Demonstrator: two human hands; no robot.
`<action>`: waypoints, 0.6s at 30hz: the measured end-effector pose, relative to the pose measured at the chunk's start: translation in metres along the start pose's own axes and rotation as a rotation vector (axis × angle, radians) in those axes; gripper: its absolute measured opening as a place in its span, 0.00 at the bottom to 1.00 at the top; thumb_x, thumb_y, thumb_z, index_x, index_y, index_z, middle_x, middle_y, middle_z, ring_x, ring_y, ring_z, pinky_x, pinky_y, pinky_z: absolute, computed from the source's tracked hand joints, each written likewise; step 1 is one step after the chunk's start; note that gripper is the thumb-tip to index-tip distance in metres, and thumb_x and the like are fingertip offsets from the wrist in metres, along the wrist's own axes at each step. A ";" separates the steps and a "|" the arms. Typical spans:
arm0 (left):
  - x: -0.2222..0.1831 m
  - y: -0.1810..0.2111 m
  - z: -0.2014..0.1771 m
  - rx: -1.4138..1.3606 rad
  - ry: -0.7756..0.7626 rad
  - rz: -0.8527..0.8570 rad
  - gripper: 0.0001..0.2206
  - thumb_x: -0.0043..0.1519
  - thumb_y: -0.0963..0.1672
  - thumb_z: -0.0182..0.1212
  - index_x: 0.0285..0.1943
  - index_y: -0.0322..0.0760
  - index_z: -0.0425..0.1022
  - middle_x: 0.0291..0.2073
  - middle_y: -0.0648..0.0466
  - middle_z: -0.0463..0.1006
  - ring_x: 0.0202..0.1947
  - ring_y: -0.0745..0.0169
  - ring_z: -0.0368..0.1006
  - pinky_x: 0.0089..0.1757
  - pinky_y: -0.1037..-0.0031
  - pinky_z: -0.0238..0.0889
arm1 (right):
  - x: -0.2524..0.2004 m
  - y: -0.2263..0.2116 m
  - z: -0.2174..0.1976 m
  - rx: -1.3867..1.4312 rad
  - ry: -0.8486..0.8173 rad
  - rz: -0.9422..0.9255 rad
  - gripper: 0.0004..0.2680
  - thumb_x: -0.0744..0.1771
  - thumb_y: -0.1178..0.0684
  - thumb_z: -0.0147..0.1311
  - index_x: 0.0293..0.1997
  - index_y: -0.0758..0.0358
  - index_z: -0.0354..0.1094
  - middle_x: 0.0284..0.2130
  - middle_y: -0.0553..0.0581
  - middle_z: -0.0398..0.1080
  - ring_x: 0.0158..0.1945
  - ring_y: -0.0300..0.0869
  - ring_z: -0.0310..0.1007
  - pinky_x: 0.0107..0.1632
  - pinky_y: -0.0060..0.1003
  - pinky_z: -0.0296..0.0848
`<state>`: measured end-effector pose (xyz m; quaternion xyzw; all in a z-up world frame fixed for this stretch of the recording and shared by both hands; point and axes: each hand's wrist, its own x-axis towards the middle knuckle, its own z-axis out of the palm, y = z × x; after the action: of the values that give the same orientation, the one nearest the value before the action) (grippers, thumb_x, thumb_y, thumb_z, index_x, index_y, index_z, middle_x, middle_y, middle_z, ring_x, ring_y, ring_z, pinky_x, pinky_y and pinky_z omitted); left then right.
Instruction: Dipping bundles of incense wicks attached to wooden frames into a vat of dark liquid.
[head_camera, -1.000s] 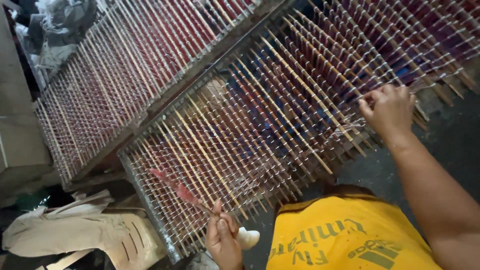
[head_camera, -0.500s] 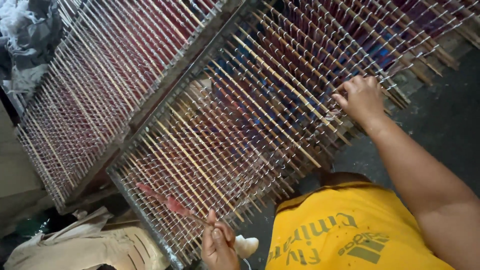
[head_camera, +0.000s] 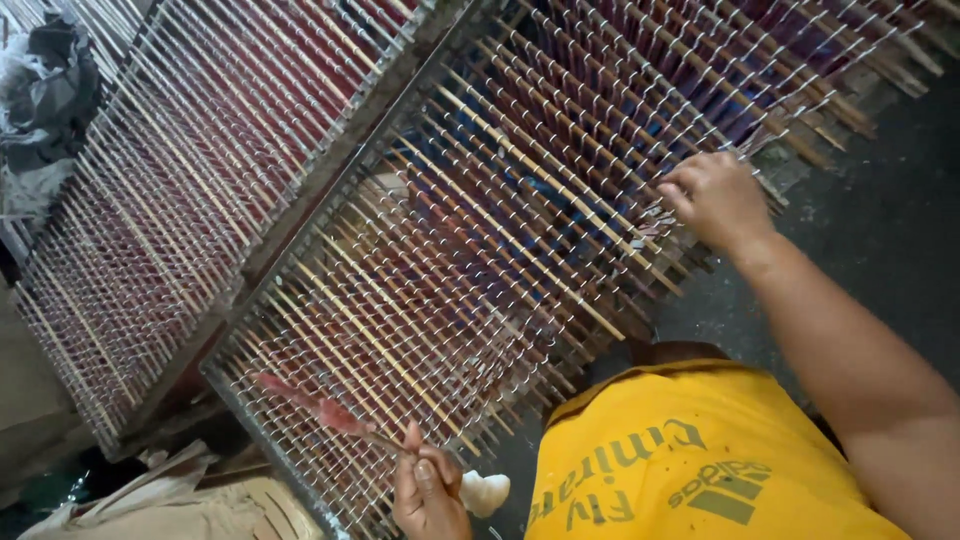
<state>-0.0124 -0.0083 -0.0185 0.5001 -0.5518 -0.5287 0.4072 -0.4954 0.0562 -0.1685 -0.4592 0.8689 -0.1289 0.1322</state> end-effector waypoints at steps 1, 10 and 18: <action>0.002 0.001 0.001 -0.002 -0.003 0.000 0.23 0.71 0.45 0.46 0.73 0.28 0.63 0.20 0.58 0.61 0.17 0.72 0.52 0.21 0.76 0.50 | -0.004 0.012 -0.003 -0.002 0.002 0.003 0.13 0.73 0.42 0.49 0.49 0.57 0.78 0.48 0.56 0.76 0.54 0.54 0.71 0.53 0.52 0.67; 0.002 -0.001 0.012 0.022 -0.045 0.009 0.22 0.71 0.46 0.46 0.72 0.28 0.64 0.21 0.58 0.62 0.17 0.72 0.54 0.21 0.76 0.52 | -0.018 0.079 -0.003 -0.108 0.029 0.248 0.15 0.71 0.53 0.54 0.67 0.48 0.72 0.42 0.61 0.79 0.49 0.63 0.70 0.43 0.52 0.71; 0.000 -0.003 0.011 -0.014 -0.021 -0.026 0.22 0.71 0.44 0.47 0.72 0.25 0.62 0.21 0.57 0.63 0.19 0.70 0.55 0.22 0.76 0.51 | -0.011 0.099 0.001 -0.351 0.186 0.159 0.14 0.70 0.47 0.60 0.65 0.41 0.75 0.50 0.51 0.77 0.53 0.55 0.71 0.51 0.46 0.72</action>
<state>-0.0229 -0.0065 -0.0230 0.4989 -0.5458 -0.5429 0.3980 -0.5646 0.1196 -0.2026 -0.3914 0.9200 -0.0067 -0.0205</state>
